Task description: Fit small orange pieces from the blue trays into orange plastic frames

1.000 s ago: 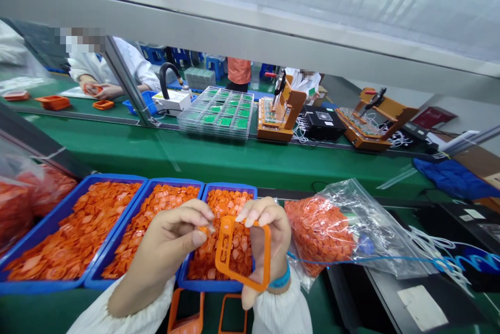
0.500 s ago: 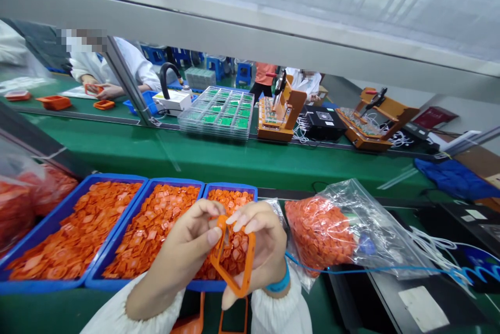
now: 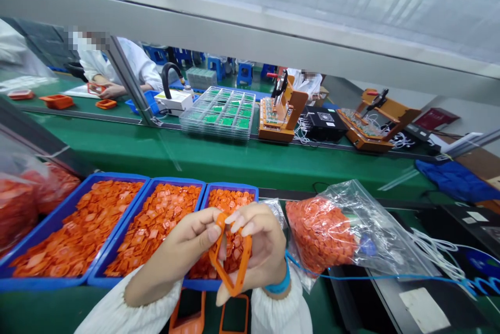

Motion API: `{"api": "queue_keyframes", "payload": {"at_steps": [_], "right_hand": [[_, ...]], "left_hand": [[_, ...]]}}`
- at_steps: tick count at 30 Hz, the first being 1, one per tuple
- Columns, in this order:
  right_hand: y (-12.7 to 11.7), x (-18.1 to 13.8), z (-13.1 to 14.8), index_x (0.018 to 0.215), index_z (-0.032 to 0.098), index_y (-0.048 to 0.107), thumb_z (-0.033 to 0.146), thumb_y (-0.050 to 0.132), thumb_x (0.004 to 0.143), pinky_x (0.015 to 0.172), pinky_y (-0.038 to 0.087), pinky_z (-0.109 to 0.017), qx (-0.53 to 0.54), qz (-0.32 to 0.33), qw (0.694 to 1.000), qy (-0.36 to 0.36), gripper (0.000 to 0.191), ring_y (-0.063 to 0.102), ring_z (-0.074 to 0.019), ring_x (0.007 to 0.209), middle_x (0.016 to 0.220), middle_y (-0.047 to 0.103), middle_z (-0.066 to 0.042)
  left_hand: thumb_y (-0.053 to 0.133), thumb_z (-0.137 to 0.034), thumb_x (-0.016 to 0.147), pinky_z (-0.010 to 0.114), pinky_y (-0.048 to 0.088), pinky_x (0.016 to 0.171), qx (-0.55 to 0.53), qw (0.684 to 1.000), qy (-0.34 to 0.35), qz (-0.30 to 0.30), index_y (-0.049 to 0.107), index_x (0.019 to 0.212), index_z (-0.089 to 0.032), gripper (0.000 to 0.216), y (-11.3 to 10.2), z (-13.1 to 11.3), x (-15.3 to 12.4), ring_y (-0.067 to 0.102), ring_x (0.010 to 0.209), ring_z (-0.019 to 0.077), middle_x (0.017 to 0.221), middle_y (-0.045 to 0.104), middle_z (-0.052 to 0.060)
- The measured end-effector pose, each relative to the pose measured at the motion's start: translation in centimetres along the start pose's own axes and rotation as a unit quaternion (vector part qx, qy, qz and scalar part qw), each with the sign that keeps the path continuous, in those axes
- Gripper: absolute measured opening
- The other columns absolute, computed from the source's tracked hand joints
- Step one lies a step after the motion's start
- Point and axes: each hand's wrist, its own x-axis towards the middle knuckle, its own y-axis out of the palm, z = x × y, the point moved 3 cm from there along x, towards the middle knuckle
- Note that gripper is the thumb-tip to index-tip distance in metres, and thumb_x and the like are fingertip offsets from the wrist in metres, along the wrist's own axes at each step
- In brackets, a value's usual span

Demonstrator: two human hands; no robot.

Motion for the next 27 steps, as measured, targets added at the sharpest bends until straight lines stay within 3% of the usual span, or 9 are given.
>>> {"api": "queue_keyframes", "payload": {"at_steps": [3,5,8,14,20,23,27], "right_hand": [[-0.5,-0.1,-0.6,0.121,0.035,0.067,0.071,0.105,0.039,0.068,0.058,-0.037,0.064,-0.066,0.996,-0.003,0.097,0.063,-0.0213,0.073,0.090,0.058,0.002],[-1.0,-0.3,-1.1,0.118,0.038,0.064,0.069,0.107,0.030,0.068,0.056,-0.036,0.106,-0.122,0.987,0.011,0.102,0.058,-0.0191,0.069,0.088,0.051,0.004],[-1.4,-0.6,-1.4,0.112,0.040,0.060,0.066,0.108,0.026,0.066,0.054,-0.035,0.112,-0.169,0.978,0.049,0.102,0.053,-0.0182,0.066,0.085,0.043,0.006],[-1.2,-0.3,-1.1,0.109,0.039,0.059,0.075,0.102,0.042,0.057,0.045,-0.034,0.125,-0.153,0.979,0.045,0.087,0.047,-0.0178,0.060,0.080,0.038,0.006],[-2.1,-1.3,-1.5,0.118,0.045,0.058,0.069,0.099,0.057,0.060,0.049,-0.036,0.113,-0.152,0.980,0.064,0.077,0.049,-0.0200,0.061,0.080,0.041,0.005],[-2.9,-2.3,-2.1,0.123,0.048,0.057,0.058,0.107,0.048,0.066,0.055,-0.040,0.056,-0.149,0.985,0.074,0.090,0.060,-0.0231,0.070,0.088,0.049,0.003],[-3.1,-3.0,-2.6,0.131,0.052,0.053,0.048,0.112,0.031,0.085,0.061,-0.050,0.012,-0.145,0.987,0.067,0.117,0.070,-0.0338,0.103,0.110,0.059,-0.001]], "left_hand": [[0.069,-0.044,0.104,0.028,0.058,0.075,0.075,0.993,0.049,-0.071,0.074,0.115,-0.019,0.027,-1.7,-0.7,0.1,0.076,0.090,0.0208,0.103,0.080,0.010],[0.072,-0.025,0.095,0.032,0.059,0.085,0.171,0.972,0.096,-0.126,0.078,0.103,-0.021,0.011,-3.1,-1.1,0.2,0.077,0.103,0.0236,0.113,0.081,0.010],[0.068,-0.009,0.080,0.037,0.058,0.094,0.286,0.934,0.143,-0.159,0.076,0.073,-0.021,0.016,-4.4,-1.5,0.4,0.077,0.103,0.0242,0.109,0.083,0.008],[0.064,-0.011,0.076,0.045,0.057,0.099,0.353,0.909,0.152,-0.161,0.078,0.068,-0.023,0.020,-4.7,-0.9,0.8,0.079,0.096,0.0251,0.102,0.085,0.006],[0.064,-0.013,0.080,0.043,0.059,0.094,0.397,0.891,0.144,-0.165,0.078,0.072,-0.023,0.019,-4.8,-0.2,1.5,0.078,0.093,0.0247,0.095,0.085,0.006],[0.064,-0.014,0.084,0.042,0.059,0.094,0.421,0.882,0.133,-0.162,0.078,0.076,-0.023,0.019,-5.1,0.3,1.8,0.077,0.094,0.0243,0.096,0.085,0.006],[0.064,-0.013,0.087,0.043,0.058,0.101,0.472,0.867,0.091,-0.135,0.077,0.080,-0.023,0.019,-5.4,1.2,2.3,0.076,0.101,0.0253,0.103,0.085,0.006]]}}
